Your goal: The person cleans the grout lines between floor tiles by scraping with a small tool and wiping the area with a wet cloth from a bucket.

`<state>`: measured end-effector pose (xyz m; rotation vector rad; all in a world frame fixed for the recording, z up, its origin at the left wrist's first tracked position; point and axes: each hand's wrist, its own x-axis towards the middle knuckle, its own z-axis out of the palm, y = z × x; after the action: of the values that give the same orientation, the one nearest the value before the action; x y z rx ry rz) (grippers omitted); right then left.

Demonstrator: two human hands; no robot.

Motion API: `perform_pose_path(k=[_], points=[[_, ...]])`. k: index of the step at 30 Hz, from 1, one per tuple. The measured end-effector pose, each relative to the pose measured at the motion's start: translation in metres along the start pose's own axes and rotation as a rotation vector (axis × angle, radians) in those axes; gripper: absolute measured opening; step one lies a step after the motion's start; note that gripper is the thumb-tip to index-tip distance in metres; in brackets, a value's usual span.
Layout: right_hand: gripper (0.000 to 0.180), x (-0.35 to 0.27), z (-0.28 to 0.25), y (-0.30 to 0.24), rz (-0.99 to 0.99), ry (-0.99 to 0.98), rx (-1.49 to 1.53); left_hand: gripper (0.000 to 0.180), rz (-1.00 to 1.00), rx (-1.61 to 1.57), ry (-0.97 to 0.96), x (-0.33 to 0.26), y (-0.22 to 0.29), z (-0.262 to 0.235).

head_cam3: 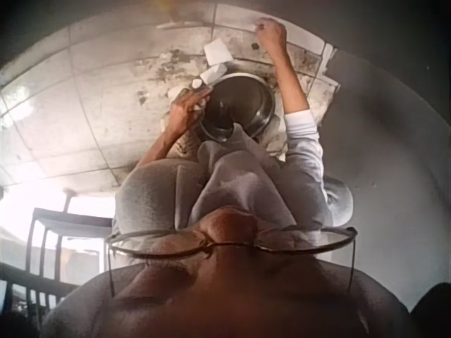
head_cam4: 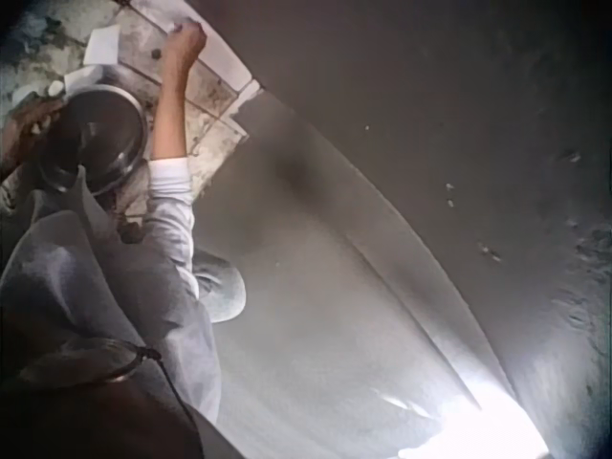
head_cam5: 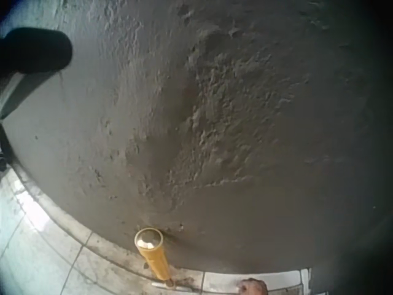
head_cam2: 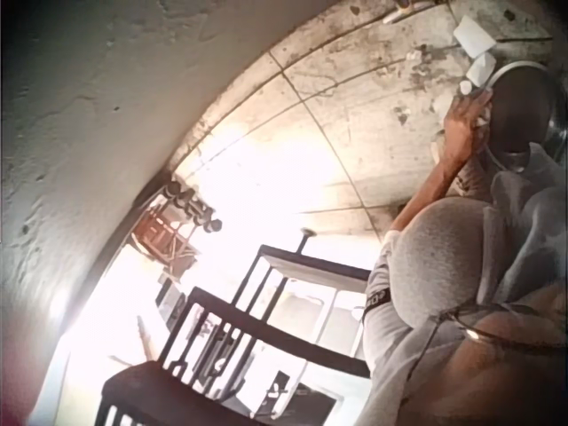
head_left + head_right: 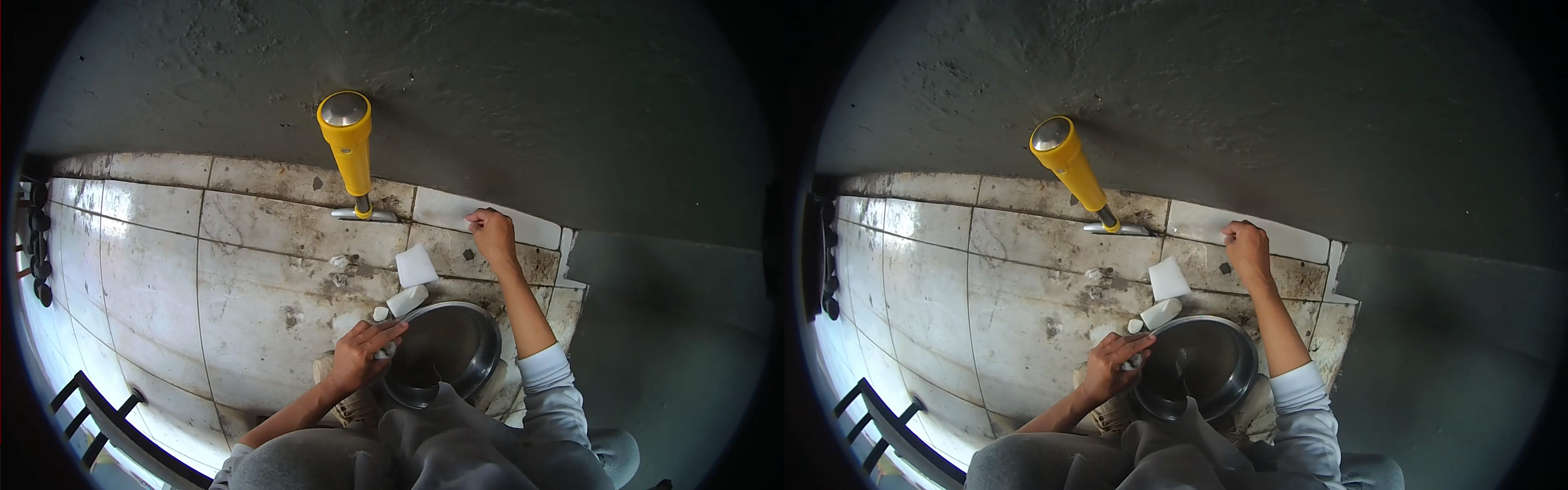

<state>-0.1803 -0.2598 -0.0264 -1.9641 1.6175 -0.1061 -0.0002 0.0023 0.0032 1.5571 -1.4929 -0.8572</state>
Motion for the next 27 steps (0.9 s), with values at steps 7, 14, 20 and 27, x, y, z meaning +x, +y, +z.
perform_pose_path(k=[7,14,20,27], points=[[0.015,0.0,0.001,0.013,-0.199,0.005,-0.104,0.068,-0.012,-0.013,-0.109,-0.006,-0.006,-0.001],[0.015,-0.001,0.026,-0.021,-0.323,0.026,0.012,0.069,0.0,-0.008,-0.092,-0.008,-0.009,-0.001],[0.014,0.003,0.02,-0.013,-0.301,0.031,-0.036,0.068,-0.009,-0.007,-0.096,-0.007,-0.007,0.0],[0.013,0.005,0.046,-0.05,-0.375,-0.013,0.042,0.069,-0.007,0.012,-0.102,-0.007,-0.007,-0.001]])
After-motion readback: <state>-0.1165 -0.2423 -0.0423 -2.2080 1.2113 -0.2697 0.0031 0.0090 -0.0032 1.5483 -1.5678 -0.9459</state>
